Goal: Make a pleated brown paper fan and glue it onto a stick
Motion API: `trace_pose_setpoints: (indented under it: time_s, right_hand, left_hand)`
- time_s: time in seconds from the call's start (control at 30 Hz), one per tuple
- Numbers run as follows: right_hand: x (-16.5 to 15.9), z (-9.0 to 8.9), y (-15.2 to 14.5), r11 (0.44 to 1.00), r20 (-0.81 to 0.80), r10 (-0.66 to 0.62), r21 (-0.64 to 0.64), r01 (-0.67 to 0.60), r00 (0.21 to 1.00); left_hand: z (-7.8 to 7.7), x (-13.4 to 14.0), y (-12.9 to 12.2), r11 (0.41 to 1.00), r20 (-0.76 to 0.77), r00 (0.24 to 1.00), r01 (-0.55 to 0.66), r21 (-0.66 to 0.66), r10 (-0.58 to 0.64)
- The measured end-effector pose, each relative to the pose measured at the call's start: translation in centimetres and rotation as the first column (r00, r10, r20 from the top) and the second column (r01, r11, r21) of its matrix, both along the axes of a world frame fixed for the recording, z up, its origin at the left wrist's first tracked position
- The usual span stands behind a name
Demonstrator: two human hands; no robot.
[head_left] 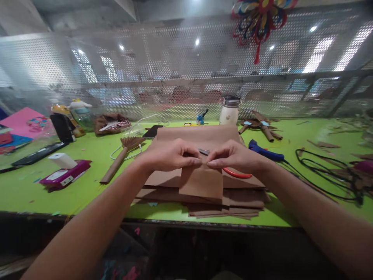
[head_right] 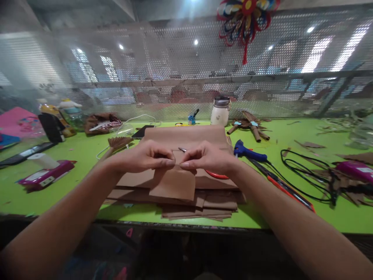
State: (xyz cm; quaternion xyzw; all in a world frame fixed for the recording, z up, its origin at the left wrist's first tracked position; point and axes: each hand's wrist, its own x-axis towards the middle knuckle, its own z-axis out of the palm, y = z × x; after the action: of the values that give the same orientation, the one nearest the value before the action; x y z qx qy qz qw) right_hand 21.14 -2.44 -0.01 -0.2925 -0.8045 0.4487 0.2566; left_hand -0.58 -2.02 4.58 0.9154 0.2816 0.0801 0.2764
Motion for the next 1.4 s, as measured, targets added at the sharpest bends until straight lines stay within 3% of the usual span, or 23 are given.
trace_pose_setpoints:
  time_s: [0.07,0.13,0.27,0.37,0.47,0.73,1.03,1.23,1.4]
  right_hand:
    - [-0.1,-0.6,0.0,0.999,0.025,-0.018,-0.037,0.019,1.000]
    - [-0.3,-1.6,0.2,0.997,0.120,-0.074,0.020,0.072,0.990]
    - [-1.1,-3.3,0.3,0.946,0.266,-0.199,0.303,0.114,0.943]
    - [-1.7,-3.9,0.5,0.867,0.247,-0.241,0.489,0.094,0.938]
    - [-2.1,-4.2,0.7,0.823,0.248,-0.256,0.563,0.076,0.934]
    - [-1.7,-5.5,1.4,0.785,0.267,-0.220,0.620,0.007,0.938]
    - [-1.4,-4.7,0.8,0.729,0.462,-0.275,0.672,-0.131,0.843]
    - [-1.6,-4.6,0.0,0.619,0.546,-0.352,0.745,-0.249,0.760]
    - [-2.1,-4.2,-1.3,0.508,0.574,-0.411,0.789,-0.345,0.708]
  left_hand:
    - [-0.6,0.2,0.6,0.999,-0.056,0.998,0.026,-0.028,-0.027]
    - [-2.1,0.5,1.5,1.000,-0.115,0.993,0.008,-0.024,-0.010]
    - [-5.5,0.4,3.2,0.998,-0.181,0.981,-0.067,-0.005,0.065]
    - [-6.6,-0.1,3.6,0.994,-0.190,0.977,-0.104,-0.011,0.100]
    - [-6.7,-0.4,3.4,0.994,-0.186,0.976,-0.111,0.001,0.109]
    - [-7.1,-0.5,3.0,0.984,-0.207,0.967,-0.127,0.121,0.150]
    - [-6.3,-0.7,1.7,0.957,-0.278,0.942,-0.115,0.267,0.191]
    - [-6.3,-1.0,0.8,0.933,-0.296,0.923,-0.144,0.329,0.247]
    - [-6.6,-1.1,0.9,0.903,-0.305,0.926,-0.080,0.423,0.225]
